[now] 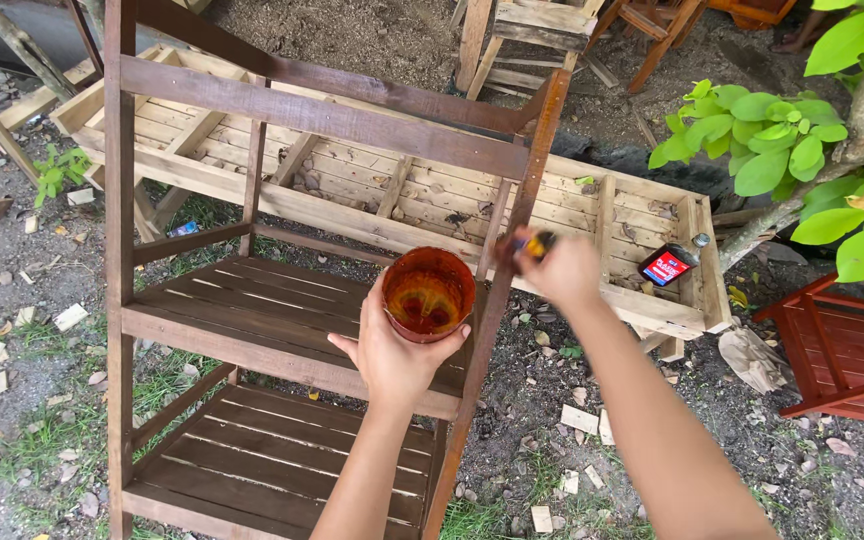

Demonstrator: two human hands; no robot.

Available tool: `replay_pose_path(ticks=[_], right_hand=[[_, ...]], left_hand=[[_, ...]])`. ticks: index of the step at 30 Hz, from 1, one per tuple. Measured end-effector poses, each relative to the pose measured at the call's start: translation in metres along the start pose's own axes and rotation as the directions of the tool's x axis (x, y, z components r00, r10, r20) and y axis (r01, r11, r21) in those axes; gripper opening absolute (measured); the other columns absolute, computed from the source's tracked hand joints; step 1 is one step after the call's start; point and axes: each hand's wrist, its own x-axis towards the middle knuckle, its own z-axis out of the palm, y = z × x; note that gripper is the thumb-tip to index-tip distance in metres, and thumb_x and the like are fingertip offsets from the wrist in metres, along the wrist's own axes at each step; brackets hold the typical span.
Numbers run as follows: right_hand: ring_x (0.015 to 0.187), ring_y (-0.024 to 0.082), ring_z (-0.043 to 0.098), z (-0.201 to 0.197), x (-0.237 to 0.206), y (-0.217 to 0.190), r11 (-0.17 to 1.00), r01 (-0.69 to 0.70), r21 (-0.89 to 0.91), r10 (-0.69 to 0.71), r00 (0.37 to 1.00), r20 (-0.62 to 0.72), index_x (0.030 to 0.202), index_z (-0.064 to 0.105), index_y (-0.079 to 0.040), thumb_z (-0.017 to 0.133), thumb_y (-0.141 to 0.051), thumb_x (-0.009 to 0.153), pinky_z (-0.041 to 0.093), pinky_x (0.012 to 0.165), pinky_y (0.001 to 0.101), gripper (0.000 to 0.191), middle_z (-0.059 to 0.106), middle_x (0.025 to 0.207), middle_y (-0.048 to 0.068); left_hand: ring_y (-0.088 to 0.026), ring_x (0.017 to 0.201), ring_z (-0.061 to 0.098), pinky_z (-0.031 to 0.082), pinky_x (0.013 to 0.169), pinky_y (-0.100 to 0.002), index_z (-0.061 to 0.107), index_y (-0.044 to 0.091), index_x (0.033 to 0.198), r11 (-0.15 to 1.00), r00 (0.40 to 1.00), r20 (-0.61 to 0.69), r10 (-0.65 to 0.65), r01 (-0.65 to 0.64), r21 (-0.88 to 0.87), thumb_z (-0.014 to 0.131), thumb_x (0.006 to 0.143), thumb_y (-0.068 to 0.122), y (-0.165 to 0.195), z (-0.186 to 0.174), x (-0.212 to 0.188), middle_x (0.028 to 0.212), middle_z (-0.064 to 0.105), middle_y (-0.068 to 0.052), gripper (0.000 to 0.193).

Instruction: The person applies a dark wood stain to a three-tier wooden shelf using a paintbrush. They repeatedly dip the brush into a container of stain and coat the top surface, side rails, and vertical supports of the shelf.

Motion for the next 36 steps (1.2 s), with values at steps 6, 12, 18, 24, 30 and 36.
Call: replay_pose_path(ticks=[6,12,18,24,30,36], right_hand=[[0.083,0.024,0.079,-0.016,0.023,0.007,0.885,0.323,0.334,-0.078,0.812,-0.579,0.123,0.073,-0.029,0.072,-0.027,0.098,0.064,0.074,0.0365,0.025,0.078,0.101,0.007],[0.055,0.029,0.07,0.051,-0.1,-0.033,0.984,0.015,0.176,0.026,0.974,-0.226,0.117,0.078,-0.024,0.078,-0.022,0.08,0.059,0.057,0.0395,0.037,0.074,0.074,0.012],[0.067,0.03,0.075,0.098,-0.241,-0.092,0.873,-0.369,0.318,0.354,0.929,0.106,0.116,0.078,-0.03,0.078,-0.026,0.079,0.062,0.065,0.0414,0.037,0.079,0.086,0.012],[0.074,0.032,0.076,0.074,-0.246,-0.104,0.805,-0.585,0.096,0.517,0.772,0.369,0.113,0.078,-0.03,0.084,-0.04,0.08,0.062,0.073,0.0445,0.036,0.077,0.081,0.015],[0.078,0.015,0.072,-0.035,-0.194,-0.114,0.659,-0.384,0.647,0.564,0.821,-0.087,0.121,0.073,-0.004,0.082,-0.017,0.085,0.059,0.072,0.0284,0.04,0.078,0.094,0.009],[0.072,0.01,0.062,-0.169,-0.176,-0.177,0.396,-0.381,0.835,0.688,0.725,0.005,0.127,0.072,-0.003,0.08,-0.01,0.088,0.055,0.064,0.025,0.041,0.071,0.094,0.009]], left_hand=[[-0.028,0.139,0.051,-0.012,0.109,-0.081,0.044,0.016,0.148,1.0,0.996,0.088,0.017,-0.017,-0.002,0.097,0.05,0.05,-0.011,-0.005,0.022,0.143,0.06,-0.003,0.117],[-0.028,0.138,0.052,-0.009,0.109,-0.082,0.044,0.014,0.147,0.996,0.985,0.154,0.083,-0.079,-0.031,0.098,0.049,0.048,-0.016,-0.013,0.042,0.143,0.06,-0.003,0.118],[-0.028,0.137,0.054,-0.009,0.112,-0.081,0.047,0.014,0.146,0.989,0.967,0.213,0.14,-0.127,-0.071,0.098,0.048,0.047,-0.017,-0.026,0.048,0.141,0.062,-0.003,0.115],[-0.029,0.138,0.052,-0.008,0.109,-0.083,0.047,0.013,0.147,0.984,0.944,0.282,0.174,-0.154,-0.091,0.098,0.049,0.047,-0.026,-0.039,0.049,0.142,0.061,-0.005,0.115],[-0.029,0.138,0.052,-0.007,0.108,-0.084,0.046,0.014,0.147,0.972,0.919,0.314,0.237,-0.219,-0.091,0.099,0.049,0.047,-0.033,-0.071,0.041,0.143,0.059,-0.004,0.116],[-0.027,0.134,0.054,-0.007,0.109,-0.083,0.042,0.023,0.149,0.969,0.888,0.39,0.241,-0.24,-0.053,0.099,0.045,0.044,-0.026,-0.105,0.028,0.139,0.059,0.0,0.121]])
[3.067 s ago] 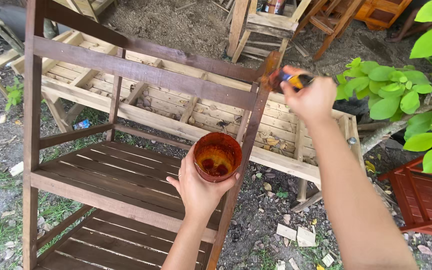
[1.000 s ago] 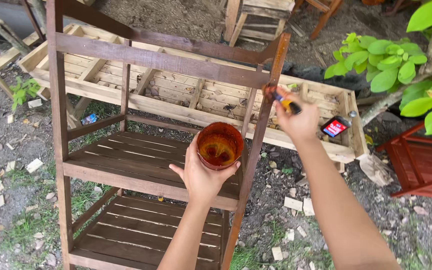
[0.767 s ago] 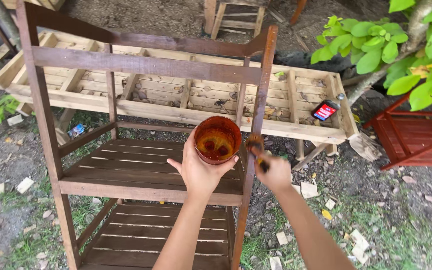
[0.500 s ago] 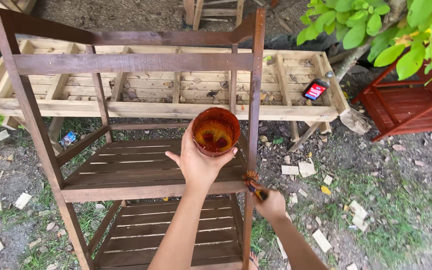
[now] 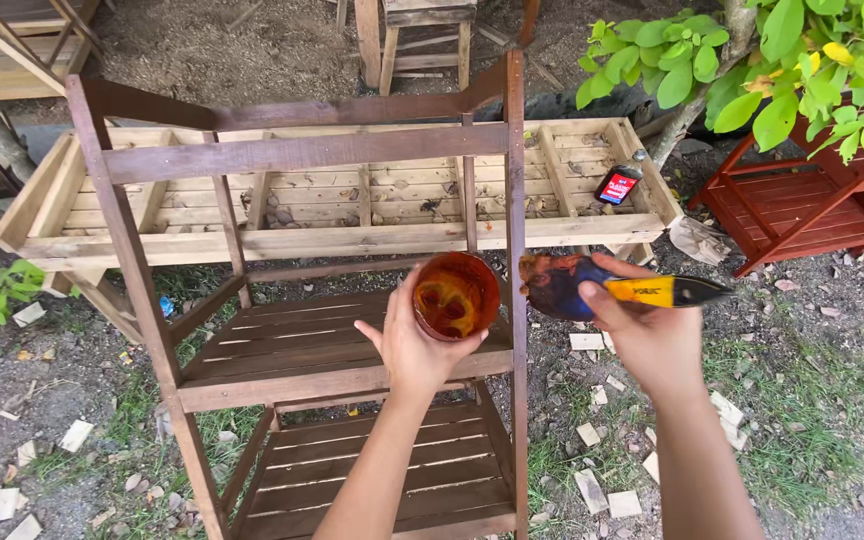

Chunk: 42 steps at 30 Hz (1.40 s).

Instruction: The person applies a dark wood stain to a three-tier wooden shelf using a paintbrush. They repeatedly dip the brush into a container of stain and coat the top surface, side rails, and vertical supports of the shelf.

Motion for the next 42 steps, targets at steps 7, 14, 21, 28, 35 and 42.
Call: replay_pose_path(ticks=[7,14,21,28,35,42], right_hand=[[0.083,0.009,0.07,-0.009,-0.053,-0.078,0.988,0.065,0.138,-0.076,0.994,0.079,0.125,0.072,-0.004,0.075,-0.012,0.09,0.063,0.069,0.0257,0.036,0.075,0.105,0.006],[0.07,0.017,0.061,-0.004,-0.071,-0.083,0.999,0.034,-0.008,-0.031,0.97,0.241,0.13,0.076,-0.003,0.077,-0.006,0.094,0.053,0.063,0.0299,0.036,0.075,0.093,0.015],[0.083,0.015,0.077,0.008,-0.068,-0.087,0.956,0.262,-0.135,-0.21,0.926,0.313,0.116,0.075,-0.007,0.077,-0.014,0.085,0.062,0.073,0.0287,0.031,0.081,0.096,0.009],[0.062,0.037,0.071,0.019,-0.078,-0.098,0.747,0.486,-0.454,-0.278,0.848,0.45,0.113,0.077,-0.015,0.077,-0.03,0.084,0.057,0.058,0.0434,0.034,0.068,0.061,0.02],[0.056,0.037,0.071,0.028,-0.08,-0.1,0.76,0.383,-0.524,-0.191,0.904,0.383,0.118,0.072,-0.013,0.076,-0.032,0.082,0.057,0.057,0.0454,0.041,0.065,0.051,0.02],[0.077,0.04,0.072,0.059,-0.085,-0.103,0.701,0.579,-0.417,-0.487,0.815,0.313,0.112,0.073,-0.008,0.08,-0.026,0.081,0.061,0.068,0.0456,0.037,0.074,0.086,0.022]], left_hand=[[-0.029,0.135,0.054,-0.009,0.111,-0.082,0.044,0.022,0.148,0.988,0.986,-0.075,0.151,-0.152,-0.012,0.102,0.044,0.043,0.011,-0.009,-0.026,0.141,0.059,-0.002,0.121],[-0.029,0.137,0.053,-0.007,0.113,-0.08,0.047,0.018,0.146,0.967,0.957,-0.158,0.242,-0.251,-0.038,0.102,0.039,0.045,0.041,-0.011,-0.053,0.143,0.059,-0.005,0.124],[-0.029,0.14,0.052,-0.006,0.114,-0.079,0.051,0.014,0.143,0.946,0.922,-0.225,0.316,-0.325,-0.002,0.1,0.046,0.042,0.058,-0.01,-0.072,0.142,0.06,-0.005,0.111],[-0.028,0.145,0.05,-0.012,0.117,-0.077,0.051,0.013,0.147,0.931,0.889,-0.284,0.359,-0.364,0.039,0.095,0.064,0.033,0.068,-0.007,-0.086,0.145,0.06,-0.004,0.096],[-0.028,0.145,0.049,-0.013,0.114,-0.078,0.051,0.015,0.145,0.926,0.894,-0.259,0.366,-0.376,0.009,0.093,0.061,0.031,0.076,-0.018,-0.087,0.145,0.059,-0.003,0.095],[-0.029,0.145,0.049,-0.013,0.115,-0.077,0.052,0.016,0.145,0.919,0.883,-0.281,0.375,-0.393,-0.009,0.092,0.064,0.03,0.074,-0.048,-0.072,0.145,0.059,-0.003,0.092]])
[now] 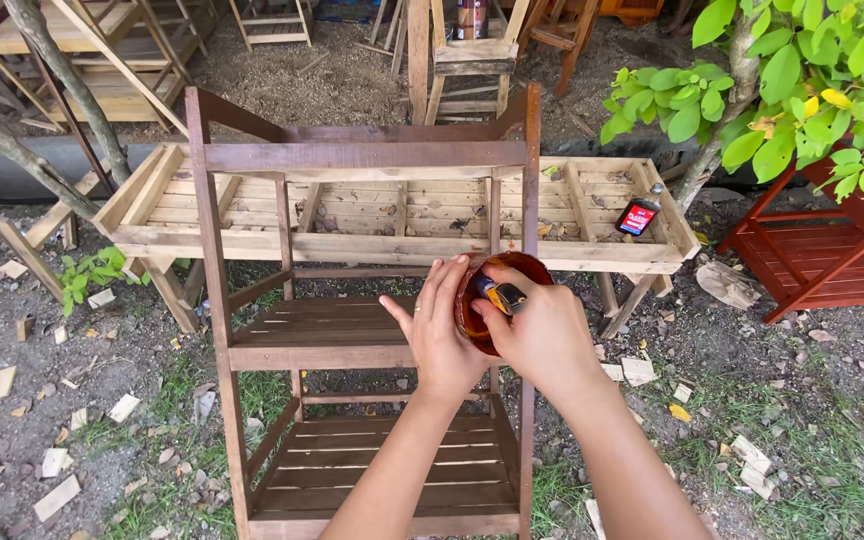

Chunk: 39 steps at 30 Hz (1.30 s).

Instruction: The person applies a dark wood stain to a three-tier wooden shelf using a paintbrush. They repeatedly dip the brush into a container of stain and coat the top surface, side rails, and vertical supports of the shelf.

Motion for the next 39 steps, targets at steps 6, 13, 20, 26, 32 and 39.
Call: replay_pose_path(ticks=[6,13,20,26,32,39], right_hand=[[0.078,0.042,0.071,0.039,0.019,-0.049,0.999,-0.022,-0.031,0.022,1.0,0.019,0.106,0.073,-0.01,0.08,-0.021,0.077,0.06,0.068,0.0481,0.032,0.074,0.086,0.021],[0.076,0.041,0.071,0.112,0.044,-0.137,0.976,-0.181,-0.12,0.196,0.972,0.132,0.107,0.073,-0.016,0.079,-0.021,0.079,0.059,0.07,0.0485,0.029,0.073,0.076,0.021],[0.073,0.04,0.071,0.164,0.048,-0.188,0.992,-0.113,-0.063,0.12,0.987,0.103,0.102,0.074,-0.013,0.081,-0.02,0.075,0.059,0.064,0.0481,0.028,0.073,0.078,0.019],[0.079,0.04,0.071,0.175,0.038,-0.211,0.996,-0.088,-0.036,0.089,0.996,0.029,0.102,0.074,-0.014,0.083,-0.018,0.076,0.059,0.069,0.0459,0.028,0.073,0.085,0.018],[0.079,0.039,0.071,0.17,0.05,-0.223,0.997,-0.064,-0.046,0.068,0.993,0.098,0.102,0.066,-0.011,0.082,-0.014,0.076,0.058,0.066,0.0464,0.031,0.075,0.088,0.013],[0.076,0.025,0.076,0.16,0.056,-0.212,0.952,-0.066,0.299,0.073,0.997,-0.011,0.106,0.067,-0.009,0.081,-0.015,0.084,0.059,0.065,0.0365,0.027,0.074,0.088,0.011]], left_hand=[[-0.029,0.144,0.05,-0.013,0.116,-0.075,0.054,0.015,0.144,0.999,1.0,-0.011,0.02,-0.02,-0.027,0.084,0.072,0.022,-0.037,-0.043,0.02,0.144,0.061,-0.004,0.079],[-0.024,0.146,0.056,-0.01,0.124,-0.071,0.063,0.019,0.144,0.998,0.999,0.017,0.031,-0.032,0.045,0.074,0.078,0.01,-0.112,-0.121,0.047,0.142,0.067,0.0,0.067],[-0.029,0.14,0.054,-0.008,0.118,-0.073,0.059,0.015,0.137,0.993,0.996,0.046,0.083,-0.078,-0.093,0.087,0.067,0.027,-0.161,-0.186,0.056,0.136,0.065,-0.005,0.077],[-0.028,0.14,0.054,-0.009,0.119,-0.073,0.058,0.016,0.139,0.994,0.993,0.082,0.082,-0.076,-0.081,0.087,0.066,0.025,-0.178,-0.211,0.052,0.137,0.064,-0.004,0.079],[-0.026,0.148,0.053,-0.009,0.123,-0.072,0.059,0.018,0.145,0.996,0.994,0.064,0.086,-0.086,0.004,0.086,0.073,0.019,-0.187,-0.213,0.059,0.145,0.064,-0.001,0.077],[-0.029,0.139,0.052,-0.006,0.116,-0.075,0.056,0.016,0.139,1.0,0.999,0.037,-0.002,0.001,0.021,0.098,0.052,0.037,-0.195,-0.218,0.083,0.139,0.061,-0.006,0.099]])
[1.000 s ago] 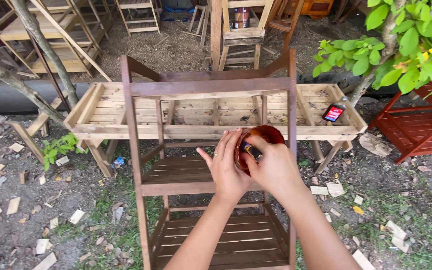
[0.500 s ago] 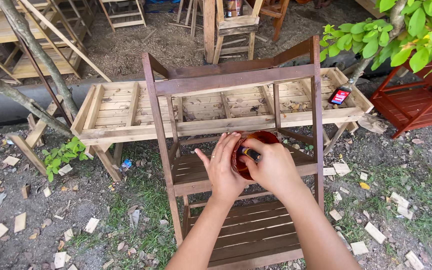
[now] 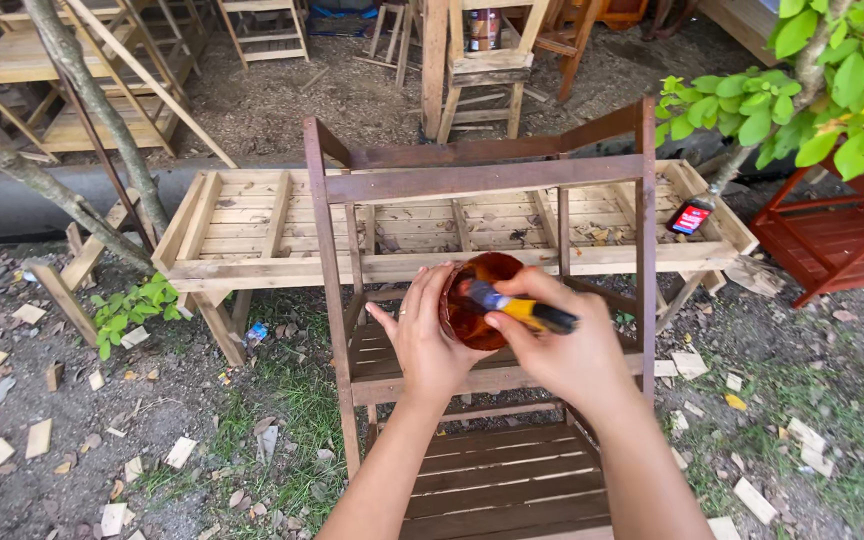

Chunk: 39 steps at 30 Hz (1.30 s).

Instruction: The person applies a dark wood stain to a three-tier wooden shelf using a paintbrush. They repeatedly dip the brush into a container of stain and coat the top surface, side rails, and vertical supports of the shelf.

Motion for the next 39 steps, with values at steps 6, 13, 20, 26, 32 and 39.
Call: replay_pose_path(ticks=[6,13,20,26,32,39], right_hand=[[0.081,0.017,0.073,-0.006,0.02,0.033,0.753,-0.286,0.593,0.411,0.908,-0.084,0.11,0.063,-0.004,0.075,-0.007,0.087,0.064,0.064,0.0346,0.026,0.071,0.103,0.01],[0.074,0.02,0.073,0.035,0.031,0.062,0.436,-0.404,0.804,0.604,0.794,0.071,0.124,0.069,-0.006,0.07,-0.014,0.092,0.062,0.062,0.0336,0.033,0.075,0.098,0.012],[0.078,0.023,0.074,0.141,0.059,0.078,0.388,-0.416,0.823,0.613,0.783,0.107,0.122,0.062,-0.006,0.075,-0.008,0.087,0.061,0.063,0.0364,0.037,0.075,0.106,0.011],[0.083,0.02,0.073,0.248,0.131,0.096,0.452,-0.33,0.829,0.583,0.812,0.006,0.127,0.065,-0.008,0.077,-0.005,0.084,0.063,0.069,0.0343,0.045,0.073,0.108,0.011],[0.092,0.011,0.071,0.318,0.216,0.135,0.68,-0.225,0.697,0.44,0.886,-0.144,0.122,0.068,-0.008,0.079,-0.004,0.084,0.065,0.075,0.0298,0.04,0.071,0.112,0.006],[0.086,0.011,0.066,0.34,0.266,0.171,0.806,-0.147,0.574,0.293,0.941,-0.17,0.124,0.071,-0.005,0.081,-0.004,0.088,0.061,0.075,0.0256,0.038,0.068,0.105,0.004]], left_hand=[[-0.029,0.133,0.052,-0.004,0.11,-0.081,0.047,0.02,0.142,0.947,0.947,0.114,-0.3,0.281,0.156,0.101,0.04,0.038,-0.006,-0.016,0.015,0.136,0.057,-0.003,0.117],[-0.031,0.135,0.049,0.0,0.109,-0.083,0.045,0.02,0.143,0.924,0.936,0.047,-0.349,0.335,0.186,0.101,0.041,0.038,-0.04,-0.04,0.023,0.136,0.053,-0.003,0.118],[-0.032,0.131,0.051,0.003,0.107,-0.083,0.041,0.018,0.145,0.885,0.906,0.008,-0.423,0.411,0.218,0.098,0.046,0.044,-0.124,-0.072,0.048,0.134,0.053,-0.006,0.118],[-0.034,0.129,0.051,0.004,0.108,-0.083,0.041,0.018,0.146,0.825,0.862,-0.011,-0.507,0.49,0.282,0.097,0.046,0.046,-0.219,-0.113,0.082,0.135,0.052,-0.005,0.118],[-0.034,0.128,0.052,0.004,0.107,-0.083,0.041,0.019,0.145,0.825,0.86,0.007,-0.511,0.488,0.284,0.097,0.044,0.046,-0.286,-0.13,0.097,0.134,0.052,-0.005,0.119],[-0.033,0.127,0.052,0.003,0.109,-0.082,0.041,0.02,0.147,0.824,0.849,0.059,-0.526,0.491,0.282,0.097,0.041,0.043,-0.316,-0.131,0.106,0.133,0.052,-0.004,0.122]])
